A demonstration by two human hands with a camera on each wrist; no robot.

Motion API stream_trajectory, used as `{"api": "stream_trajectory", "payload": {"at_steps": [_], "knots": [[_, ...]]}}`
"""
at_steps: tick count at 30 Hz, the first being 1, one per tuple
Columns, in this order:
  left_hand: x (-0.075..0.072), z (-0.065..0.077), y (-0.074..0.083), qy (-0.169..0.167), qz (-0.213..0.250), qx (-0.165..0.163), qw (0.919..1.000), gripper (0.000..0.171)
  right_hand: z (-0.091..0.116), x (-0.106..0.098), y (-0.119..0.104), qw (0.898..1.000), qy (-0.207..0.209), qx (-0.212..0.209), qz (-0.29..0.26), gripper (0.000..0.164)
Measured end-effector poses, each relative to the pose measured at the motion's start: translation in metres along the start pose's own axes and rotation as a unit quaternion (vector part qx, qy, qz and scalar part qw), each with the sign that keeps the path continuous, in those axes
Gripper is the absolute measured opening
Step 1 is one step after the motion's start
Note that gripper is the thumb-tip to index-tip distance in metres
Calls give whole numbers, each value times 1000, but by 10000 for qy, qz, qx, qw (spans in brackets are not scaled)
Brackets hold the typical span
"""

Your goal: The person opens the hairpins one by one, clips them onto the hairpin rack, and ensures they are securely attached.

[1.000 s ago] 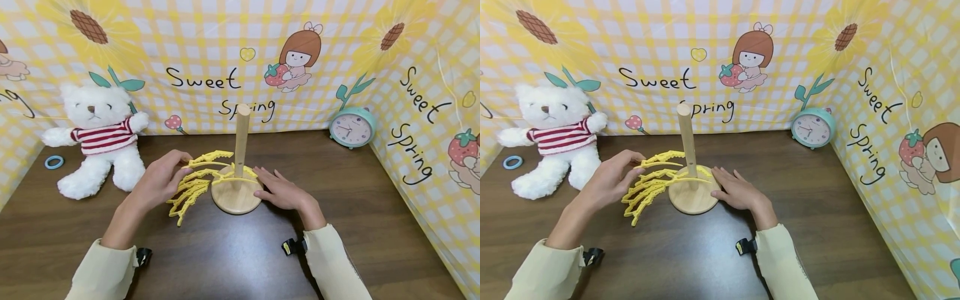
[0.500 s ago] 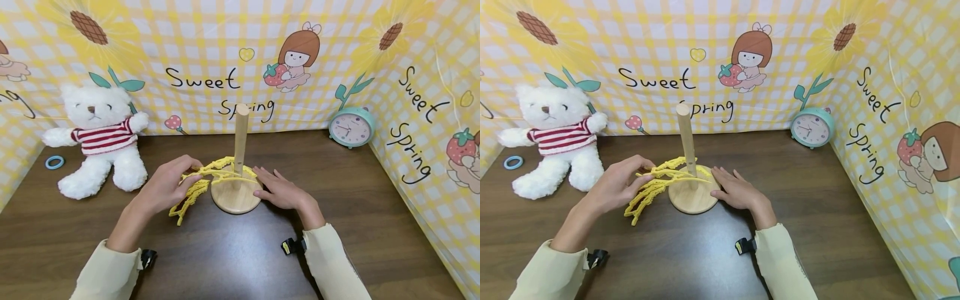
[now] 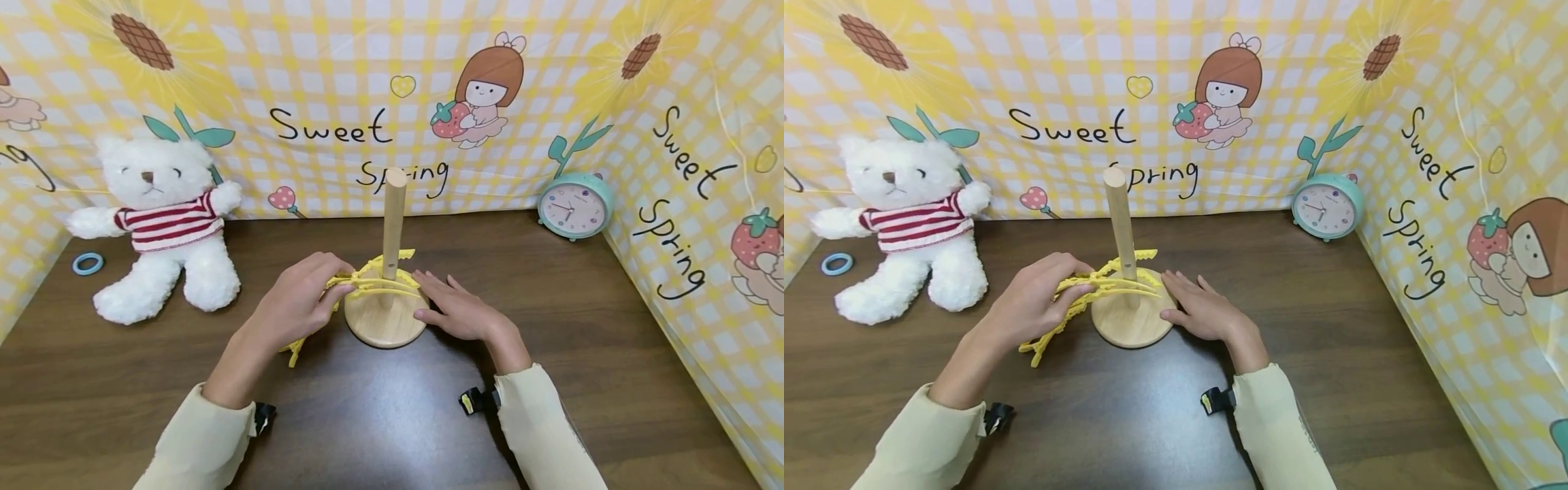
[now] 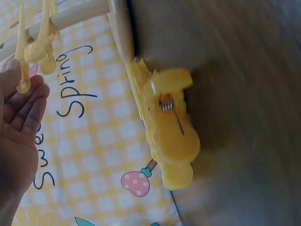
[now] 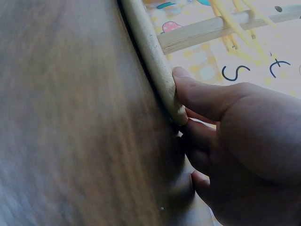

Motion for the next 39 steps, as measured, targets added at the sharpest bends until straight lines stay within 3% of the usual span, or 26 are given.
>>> {"api": "stream_trajectory", "payload": {"at_steps": [12, 18, 26, 39], "knots": [[10, 0, -1, -167, 3, -191, 9997, 12, 0, 1, 0, 10000, -27, 9, -20, 71], [14, -1, 0, -492, 1, -208, 9986, 17, 1, -1, -1, 10000, -6, 37, -49, 69], [17, 2, -4, -784, 139, -493, 9956, 24, 1, 0, -2, 10000, -51, 40, -50, 72], [15, 3, -5, -489, 268, -357, 9978, 28, -2, 1, 2, 10000, 20, 41, -13, 71]]}}
Point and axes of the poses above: each hand's wrist, its own z-axis away from the middle knuckle, its own x-axis out of the palm, y = z × x, the point moved 5 cm from there along -z, towards the middle knuckle, and after that the axes turned 7 degrees about x, right-handed, at the moved point
